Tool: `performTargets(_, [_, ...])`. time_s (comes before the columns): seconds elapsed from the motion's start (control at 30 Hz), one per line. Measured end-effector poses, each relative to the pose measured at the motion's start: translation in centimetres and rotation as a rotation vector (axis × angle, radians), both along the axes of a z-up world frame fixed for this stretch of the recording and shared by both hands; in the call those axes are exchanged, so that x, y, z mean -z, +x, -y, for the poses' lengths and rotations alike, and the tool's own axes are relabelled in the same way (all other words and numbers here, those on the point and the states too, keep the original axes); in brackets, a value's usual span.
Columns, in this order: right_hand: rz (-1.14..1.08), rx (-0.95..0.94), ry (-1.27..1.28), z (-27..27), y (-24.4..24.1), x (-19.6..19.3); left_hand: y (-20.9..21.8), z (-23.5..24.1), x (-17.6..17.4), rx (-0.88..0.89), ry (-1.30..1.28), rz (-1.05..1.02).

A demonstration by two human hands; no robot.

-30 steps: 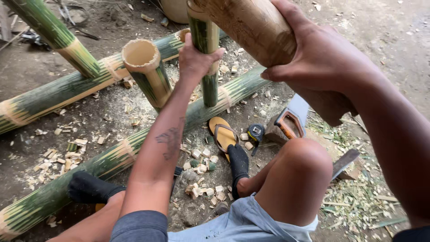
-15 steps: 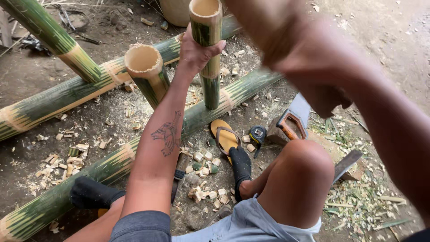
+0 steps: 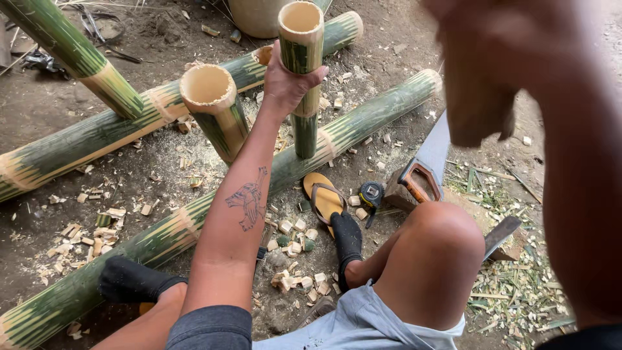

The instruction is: The person uses a wooden mallet and chisel to carve circular holes into bamboo poles. They repeatedly strike the chisel to remove material, then insert smaller bamboo pieces into the holes to test fit.

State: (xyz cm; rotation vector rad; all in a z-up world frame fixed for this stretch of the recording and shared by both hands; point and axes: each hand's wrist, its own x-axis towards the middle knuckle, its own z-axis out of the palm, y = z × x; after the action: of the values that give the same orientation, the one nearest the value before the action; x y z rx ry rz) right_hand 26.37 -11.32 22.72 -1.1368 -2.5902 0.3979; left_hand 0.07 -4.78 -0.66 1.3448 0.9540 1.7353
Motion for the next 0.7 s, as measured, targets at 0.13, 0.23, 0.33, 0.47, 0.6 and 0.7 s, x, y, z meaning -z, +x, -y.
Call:
performTargets(0.13, [0.115, 0.020, -0.016, -1.4, -0.1, 1.7, -0.1, 1.3, 0.0, -0.079, -0.164, -0.246])
performTargets(0.23, [0.027, -0.008, 0.016, -0.2, 0.9, 0.3, 0.9, 0.9, -0.3, -0.080, -0.217, -0.178])
performTargets(0.33, [-0.182, -0.115, -0.022, 1.3, 0.6, -1.4, 0.3, 0.8, 0.2, -0.038, -0.184, -0.053])
performTargets(0.47, [-0.160, -0.001, -0.054, 1.4, 0.0, -2.1, 0.2, 0.1, 1.2, -0.086, -0.086, -0.097])
performTargets(0.6, [0.058, -0.009, -0.049, -0.5, -1.4, 0.7, -0.2, 0.6, 2.2, -0.158, -0.131, -0.365])
performTargets(0.7, [0.068, 0.010, -0.051, -1.2, -0.8, 1.4, 0.0, 0.7, 2.1, -0.046, -0.113, -0.120])
